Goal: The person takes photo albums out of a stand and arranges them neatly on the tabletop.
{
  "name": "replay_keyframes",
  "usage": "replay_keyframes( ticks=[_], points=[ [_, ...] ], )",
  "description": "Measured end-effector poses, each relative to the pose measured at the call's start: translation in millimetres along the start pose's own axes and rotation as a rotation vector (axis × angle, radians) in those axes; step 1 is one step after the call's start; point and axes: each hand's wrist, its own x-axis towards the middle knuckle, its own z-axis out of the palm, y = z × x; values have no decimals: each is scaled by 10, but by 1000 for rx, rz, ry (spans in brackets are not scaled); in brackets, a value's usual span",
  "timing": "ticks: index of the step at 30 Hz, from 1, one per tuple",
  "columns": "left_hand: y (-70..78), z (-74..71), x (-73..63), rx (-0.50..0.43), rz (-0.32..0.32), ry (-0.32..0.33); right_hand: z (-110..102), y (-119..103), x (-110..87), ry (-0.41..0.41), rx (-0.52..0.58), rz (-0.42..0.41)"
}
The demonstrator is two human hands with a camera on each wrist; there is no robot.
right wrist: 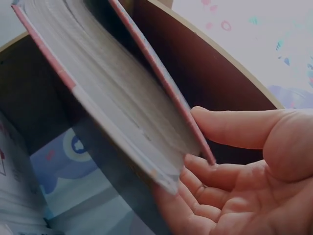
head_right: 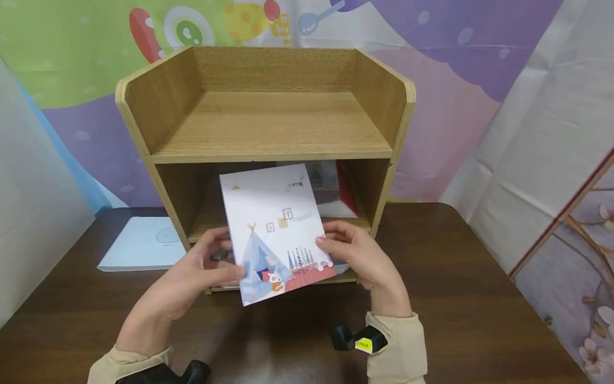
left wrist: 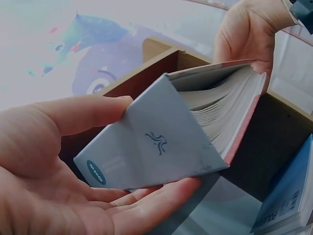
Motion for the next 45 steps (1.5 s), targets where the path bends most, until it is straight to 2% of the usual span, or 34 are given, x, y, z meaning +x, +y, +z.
replay_keyframes(
  ticks=[9, 20, 27, 34, 45],
  points=[
    [-29, 76, 41, 28, -4, -24, -65, 50, -51, 17, -75, 28],
    [-106, 227, 40, 60, 16, -8, -87, 124, -166, 102, -102, -20],
    [-127, 283, 45, 96, 50, 20, -149, 176, -226, 72, -115, -15],
    [-159, 358, 56, 120, 64, 36, -190, 223, -274, 80, -149, -11],
    [-204, 445, 94, 203, 130, 71, -233, 228, -392, 74, -149, -93]
  ],
)
